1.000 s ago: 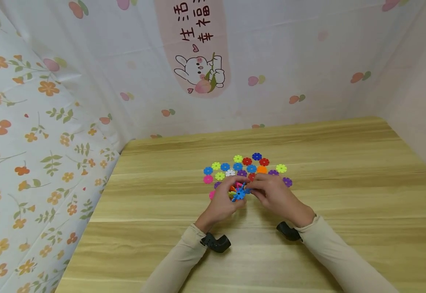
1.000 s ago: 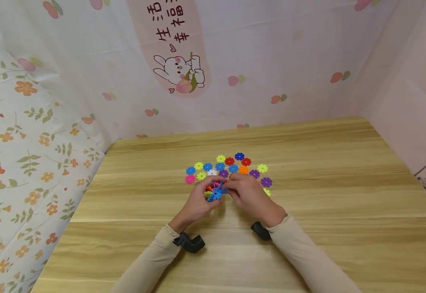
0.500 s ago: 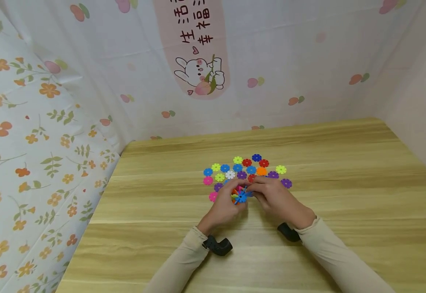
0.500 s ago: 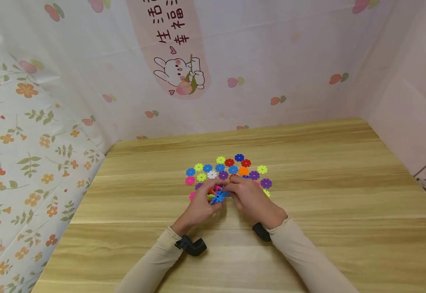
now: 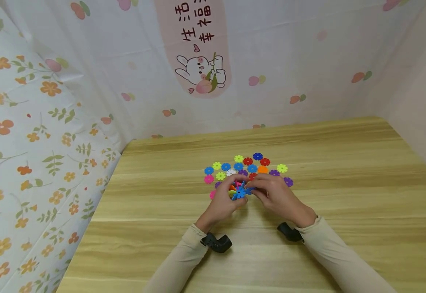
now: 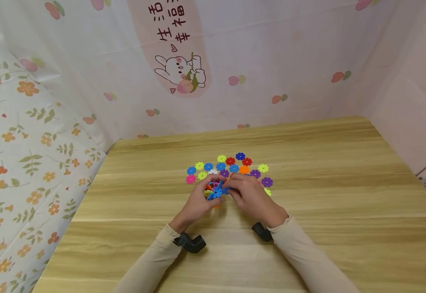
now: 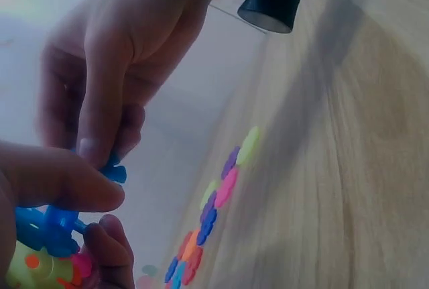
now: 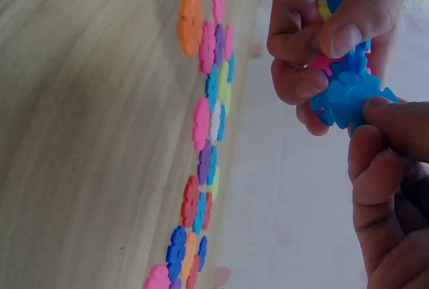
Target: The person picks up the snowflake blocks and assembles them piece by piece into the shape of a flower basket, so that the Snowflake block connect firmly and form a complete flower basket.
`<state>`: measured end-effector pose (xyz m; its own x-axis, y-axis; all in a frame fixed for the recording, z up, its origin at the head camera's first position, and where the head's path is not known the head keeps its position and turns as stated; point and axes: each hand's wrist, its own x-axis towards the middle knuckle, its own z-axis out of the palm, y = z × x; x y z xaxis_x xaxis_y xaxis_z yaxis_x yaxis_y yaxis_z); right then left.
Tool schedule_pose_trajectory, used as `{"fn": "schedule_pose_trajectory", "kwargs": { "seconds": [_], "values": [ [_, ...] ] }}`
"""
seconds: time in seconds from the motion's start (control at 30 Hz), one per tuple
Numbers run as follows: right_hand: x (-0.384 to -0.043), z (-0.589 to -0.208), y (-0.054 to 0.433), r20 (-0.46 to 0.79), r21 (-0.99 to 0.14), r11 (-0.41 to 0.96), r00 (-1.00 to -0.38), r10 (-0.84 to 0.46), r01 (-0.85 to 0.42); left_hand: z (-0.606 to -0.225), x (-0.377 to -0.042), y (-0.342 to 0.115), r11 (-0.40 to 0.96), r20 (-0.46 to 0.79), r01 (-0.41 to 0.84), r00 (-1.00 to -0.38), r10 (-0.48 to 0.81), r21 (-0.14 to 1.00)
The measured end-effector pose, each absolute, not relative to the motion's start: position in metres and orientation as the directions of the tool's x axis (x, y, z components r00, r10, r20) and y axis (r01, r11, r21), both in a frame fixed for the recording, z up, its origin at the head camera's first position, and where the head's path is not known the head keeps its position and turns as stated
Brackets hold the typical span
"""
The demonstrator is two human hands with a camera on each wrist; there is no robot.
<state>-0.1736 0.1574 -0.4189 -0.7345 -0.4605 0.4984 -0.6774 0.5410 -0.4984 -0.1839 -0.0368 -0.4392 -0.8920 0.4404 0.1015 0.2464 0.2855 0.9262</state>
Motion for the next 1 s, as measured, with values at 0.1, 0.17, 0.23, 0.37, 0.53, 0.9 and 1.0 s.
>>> {"fn": "schedule_pose_trajectory", "kwargs": {
  "seconds": [0.1, 0.17, 0.23, 0.37, 0.53, 0.9, 1.0],
  "values": [
    [-0.173, -0.419, 0.157, 0.518, -0.495, 0.539, -0.730, -0.447, -0.682, -0.439, -0.184, -0.036, 0.285, 0.090, 0.238, -0.889, 0.449, 0.929],
    [-0.172, -0.419, 0.157, 0.531, -0.501, 0.532, -0.728, -0.435, -0.683, -0.439, -0.183, -0.036, 0.284, 0.084, 0.234, -0.886, 0.455, 0.930],
    [-0.172, -0.419, 0.157, 0.540, -0.511, 0.526, -0.730, -0.418, -0.680, -0.438, -0.183, -0.036, 0.277, 0.080, 0.228, -0.885, 0.458, 0.933],
    [-0.171, -0.420, 0.153, 0.581, -0.478, 0.530, -0.705, -0.407, -0.700, -0.438, -0.182, -0.035, 0.281, 0.060, 0.212, -0.883, 0.466, 0.936],
    [-0.168, -0.420, 0.150, 0.608, -0.453, 0.532, -0.684, -0.403, -0.715, -0.437, -0.182, -0.033, 0.266, 0.044, 0.188, -0.883, 0.468, 0.945],
    [-0.171, -0.423, 0.168, 0.473, -0.644, 0.459, -0.790, -0.390, -0.612, -0.438, -0.181, -0.029, 0.280, 0.002, 0.160, -0.870, 0.492, 0.947],
    [-0.175, -0.421, 0.181, 0.392, -0.699, 0.460, -0.831, -0.394, -0.548, -0.438, -0.181, -0.032, 0.263, -0.012, 0.139, -0.866, 0.499, 0.955]
  ]
}}
